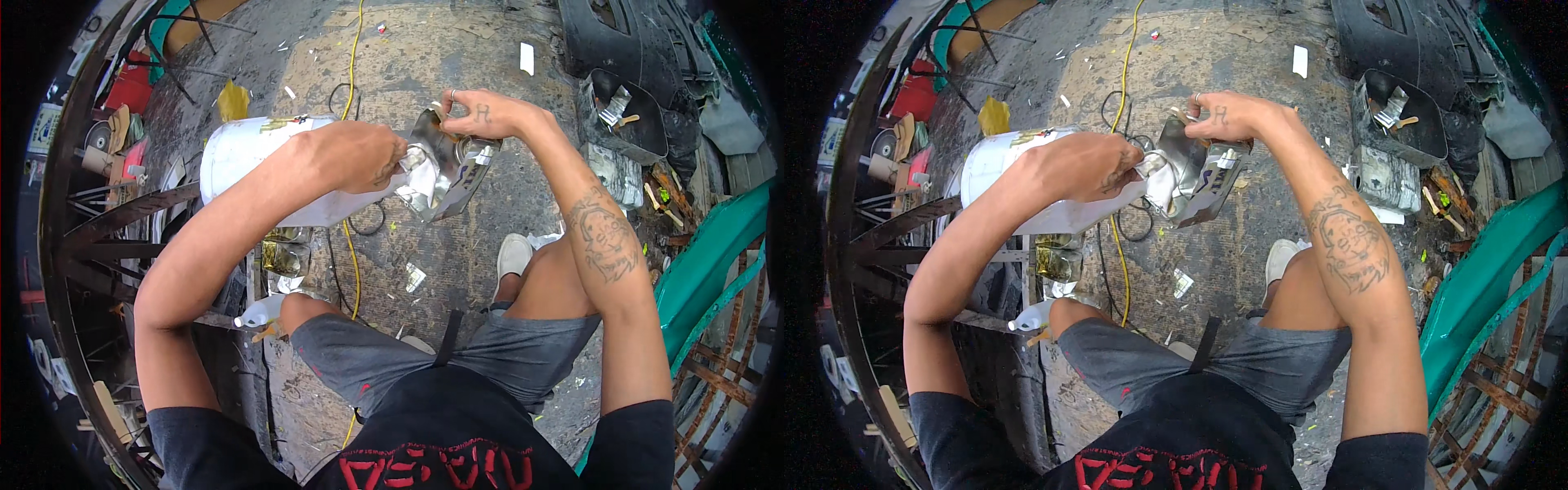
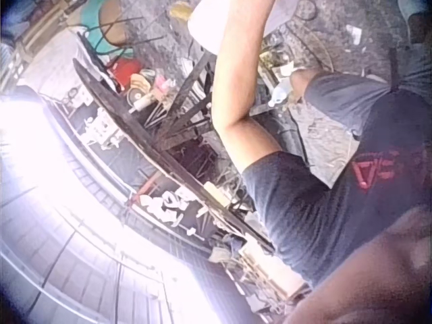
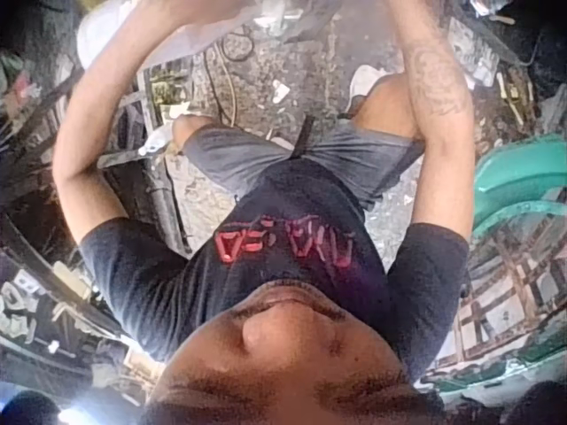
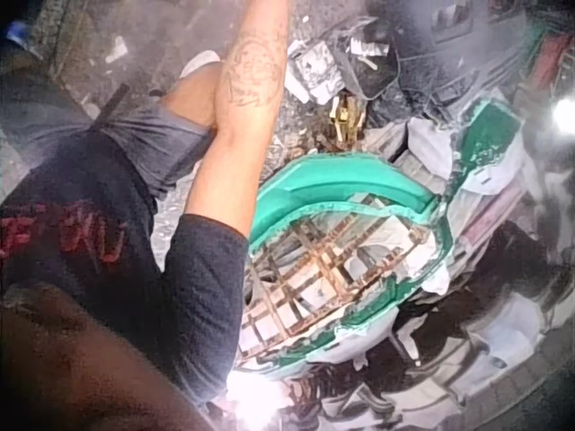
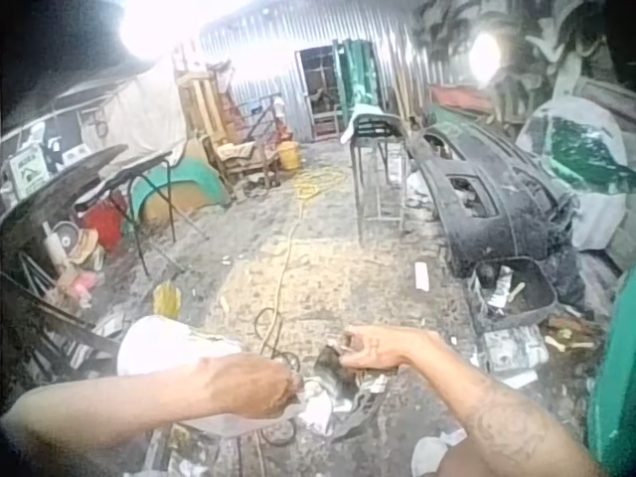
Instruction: The person prepares a paint mixture by pouring liquids from a white jug and a metal can into a container, stirring the contents with a brush, and then applying the blue mixture to a textured mold on a table.
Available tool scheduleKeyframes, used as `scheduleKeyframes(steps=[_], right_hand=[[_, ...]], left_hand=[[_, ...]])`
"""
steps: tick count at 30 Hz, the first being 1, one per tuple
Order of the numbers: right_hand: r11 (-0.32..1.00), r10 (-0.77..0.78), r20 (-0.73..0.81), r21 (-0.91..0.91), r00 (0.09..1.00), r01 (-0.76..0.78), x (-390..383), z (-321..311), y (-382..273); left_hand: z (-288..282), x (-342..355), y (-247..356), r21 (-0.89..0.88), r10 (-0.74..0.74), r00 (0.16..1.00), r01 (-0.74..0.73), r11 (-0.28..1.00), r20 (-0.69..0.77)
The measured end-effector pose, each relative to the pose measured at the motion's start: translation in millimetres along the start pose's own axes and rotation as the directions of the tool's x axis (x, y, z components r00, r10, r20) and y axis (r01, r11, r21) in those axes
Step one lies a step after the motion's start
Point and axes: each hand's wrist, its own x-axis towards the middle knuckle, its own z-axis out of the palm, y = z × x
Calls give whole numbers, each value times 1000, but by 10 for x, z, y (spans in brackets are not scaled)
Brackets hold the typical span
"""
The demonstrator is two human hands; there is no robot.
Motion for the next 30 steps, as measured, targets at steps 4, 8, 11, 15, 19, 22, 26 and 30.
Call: scheduleKeyframes(steps=[4,8,11,15,19,22,26,30], right_hand=[[1000,-9,9,5,1000,9,10,2,19],[1000,-22,1,7,1000,22,-14,-9,-45],[1000,-12,14,26,1000,12,-17,-13,-53],[1000,-21,5,20,1000,21,3,3,0],[999,-29,-20,37,999,30,-11,18,-3],[1000,-1,-32,20,999,2,-75,-7,-25],[999,38,1,17,999,-38,-108,-37,-65],[999,34,-8,-20,999,-34,-113,-47,-96]], left_hand=[[-39,2,54,-1,-44,999,44,999,25],[2,4,21,13,-44,999,44,999,15],[11,27,41,22,-30,999,30,999,11],[-28,35,70,35,-34,999,34,999,17],[-32,47,53,39,-21,1000,20,999,18],[-56,39,67,66,-7,1000,7,998,-8],[-117,21,103,51,-30,1000,30,998,4],[-116,-5,74,4,-8,999,8,1000,-52]])
